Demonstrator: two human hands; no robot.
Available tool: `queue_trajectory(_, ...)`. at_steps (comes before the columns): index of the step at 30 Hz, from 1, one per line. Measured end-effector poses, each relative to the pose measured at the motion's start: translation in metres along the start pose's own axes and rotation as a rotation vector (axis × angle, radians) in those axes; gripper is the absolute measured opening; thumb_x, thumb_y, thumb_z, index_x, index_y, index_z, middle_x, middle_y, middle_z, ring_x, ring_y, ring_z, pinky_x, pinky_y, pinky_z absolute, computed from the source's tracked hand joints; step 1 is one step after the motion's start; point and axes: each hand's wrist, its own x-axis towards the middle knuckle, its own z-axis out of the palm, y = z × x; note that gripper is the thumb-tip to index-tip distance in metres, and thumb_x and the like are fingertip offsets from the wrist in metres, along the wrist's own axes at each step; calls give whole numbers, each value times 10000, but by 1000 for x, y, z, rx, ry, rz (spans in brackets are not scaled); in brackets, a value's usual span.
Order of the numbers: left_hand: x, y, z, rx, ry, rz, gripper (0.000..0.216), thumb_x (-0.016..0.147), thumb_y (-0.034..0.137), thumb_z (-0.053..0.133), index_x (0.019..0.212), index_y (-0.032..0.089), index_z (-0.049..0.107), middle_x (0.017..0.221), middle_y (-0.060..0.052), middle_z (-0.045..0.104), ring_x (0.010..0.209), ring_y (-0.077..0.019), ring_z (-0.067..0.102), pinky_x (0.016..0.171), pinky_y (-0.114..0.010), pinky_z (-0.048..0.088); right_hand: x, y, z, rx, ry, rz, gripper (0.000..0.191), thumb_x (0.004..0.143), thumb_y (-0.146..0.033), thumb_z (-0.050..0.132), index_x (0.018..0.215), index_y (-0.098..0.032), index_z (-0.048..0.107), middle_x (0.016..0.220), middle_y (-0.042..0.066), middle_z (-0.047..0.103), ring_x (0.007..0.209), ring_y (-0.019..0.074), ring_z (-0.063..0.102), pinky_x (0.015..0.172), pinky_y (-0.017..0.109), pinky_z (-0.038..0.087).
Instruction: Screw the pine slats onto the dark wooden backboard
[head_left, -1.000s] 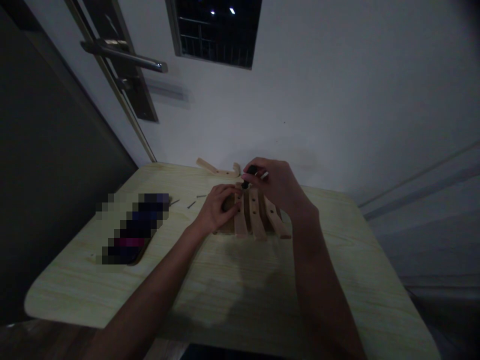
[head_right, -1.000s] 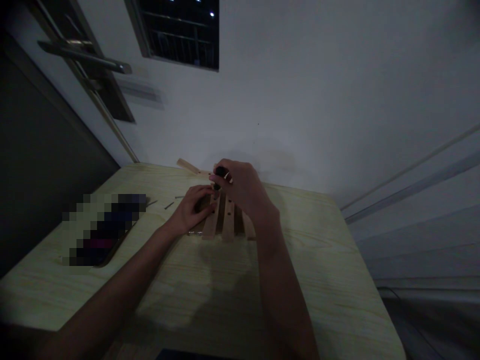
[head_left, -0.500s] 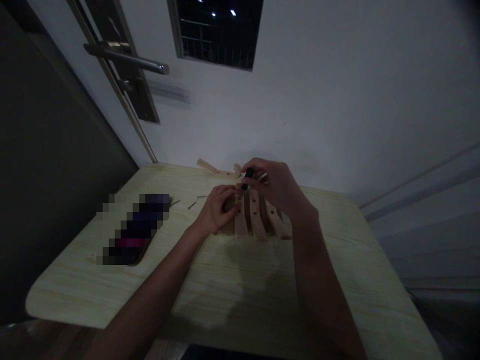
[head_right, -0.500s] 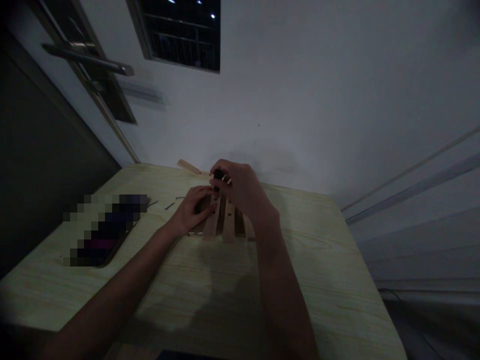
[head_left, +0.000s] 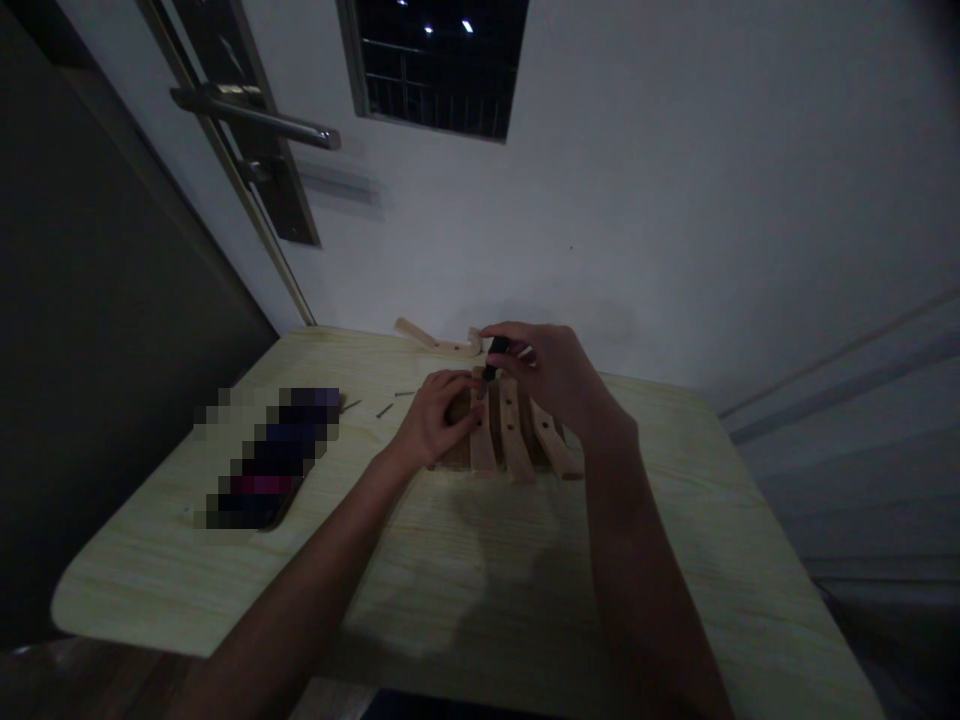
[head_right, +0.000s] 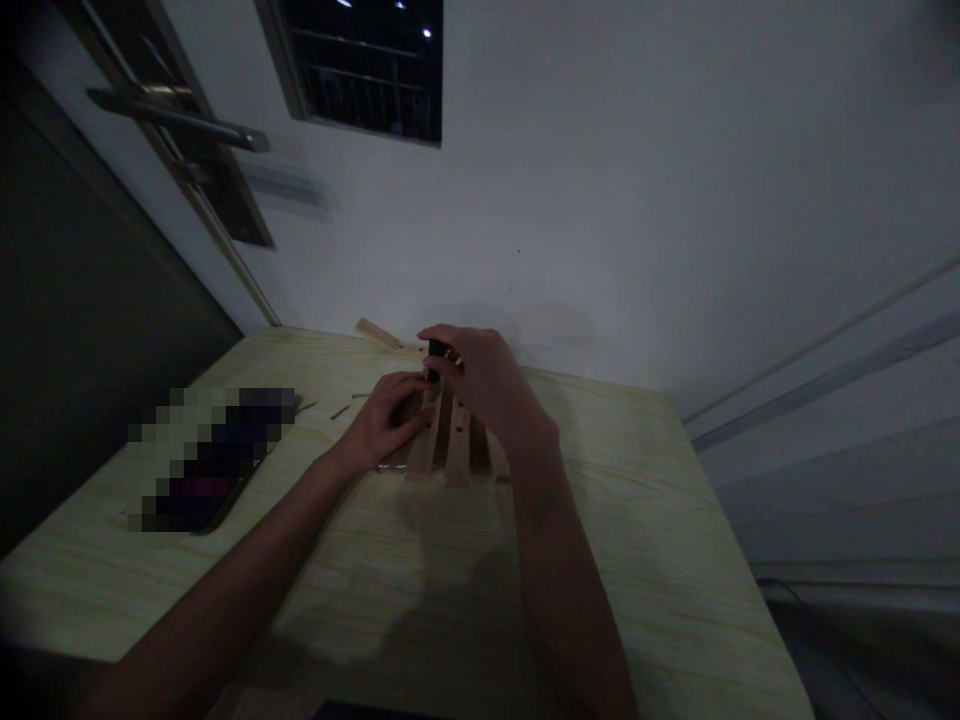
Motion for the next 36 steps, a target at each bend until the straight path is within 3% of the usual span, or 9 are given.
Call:
queue_trajectory(17,0,0,0,-16,12,27,286,849,370,589,1087,212,610,1177,-92,631,1115,-259,551,996,-470,440,0,-7,0,-32,-36,-16,348,849,-121,567,1150,-238,695,1085,35,734,898,165,692,814,303,541)
queue_trajectory(25,0,-3,2,-7,31,43,298,843,376,595,1090,211,607,1166,-98,636,1107,-269,556,982,-476,448,1,-14,1,-66,-43,-27,339,849,-71,551,1141,-164,694,1066,62,739,932,168,690,830,288,515)
queue_trajectory(36,1,1,0,-14,12,40,280,851,374,580,1079,215,615,1176,-94,636,1112,-262,561,994,-475,443,1,-16,0,-86,-39,12,271,854,-107,558,1073,-175,703,984,58,746,817,156,686,764,275,507)
